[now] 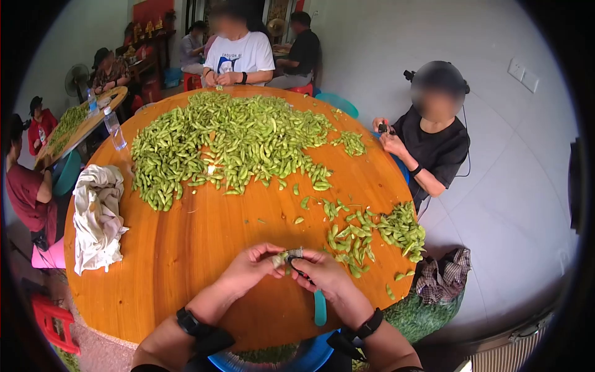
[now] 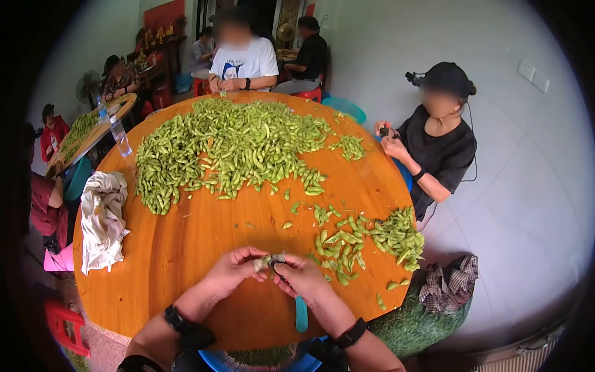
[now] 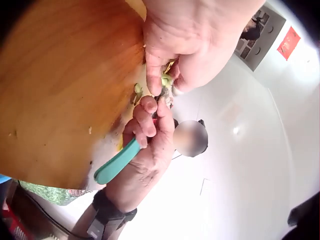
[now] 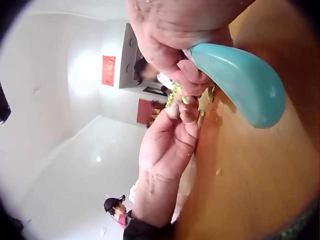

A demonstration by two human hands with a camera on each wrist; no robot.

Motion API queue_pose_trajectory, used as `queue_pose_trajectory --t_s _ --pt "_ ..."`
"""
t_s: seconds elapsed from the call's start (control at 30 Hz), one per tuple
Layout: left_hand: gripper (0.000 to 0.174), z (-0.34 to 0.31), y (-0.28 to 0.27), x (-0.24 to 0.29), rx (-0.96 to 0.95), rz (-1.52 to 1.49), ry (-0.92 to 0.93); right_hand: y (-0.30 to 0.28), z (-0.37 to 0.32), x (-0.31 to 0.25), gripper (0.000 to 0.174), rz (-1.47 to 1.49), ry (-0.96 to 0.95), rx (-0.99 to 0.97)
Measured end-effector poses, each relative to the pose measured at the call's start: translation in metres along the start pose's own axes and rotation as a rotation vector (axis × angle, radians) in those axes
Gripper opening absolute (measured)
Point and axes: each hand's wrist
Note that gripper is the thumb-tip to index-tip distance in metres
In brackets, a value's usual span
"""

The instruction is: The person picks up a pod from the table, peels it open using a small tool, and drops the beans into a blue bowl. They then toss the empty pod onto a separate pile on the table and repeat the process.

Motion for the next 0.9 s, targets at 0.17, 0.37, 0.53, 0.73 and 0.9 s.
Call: queue_pose_trajectory --t_s 0.17,0.37,0.53,0.73,0.9 --pt "0.015 -0.009 0.01 0.0 0.077 0.271 0.165 0.013 -0.012 0.003 0.011 -0.186 -0.158 0.108" --pt "0.018 -0.009 0.008 -0.004 0.092 0.46 0.332 0.022 -0.019 0.006 0.012 -0.099 -0.19 0.158" --pt "0.023 -0.011 0.009 0.004 0.008 0.313 0.17 0.024 -0.024 0.01 0.01 -0.072 -0.207 0.193" --pt "0.028 -0.011 0.008 -0.002 -0.012 0.487 0.23 0.026 -0.033 0.017 0.01 -0.149 -0.257 0.199" --pt "0.027 -0.011 0.007 -0.001 -0.046 0.496 0.245 0.02 -0.032 0.016 0.01 -0.111 -0.197 0.181"
Point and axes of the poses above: each hand's wrist, its own z-axis towards the middle knuckle, its own y-axis out of the palm, x = y × z, and after that the axes turned 14 degrees about x, right-handed
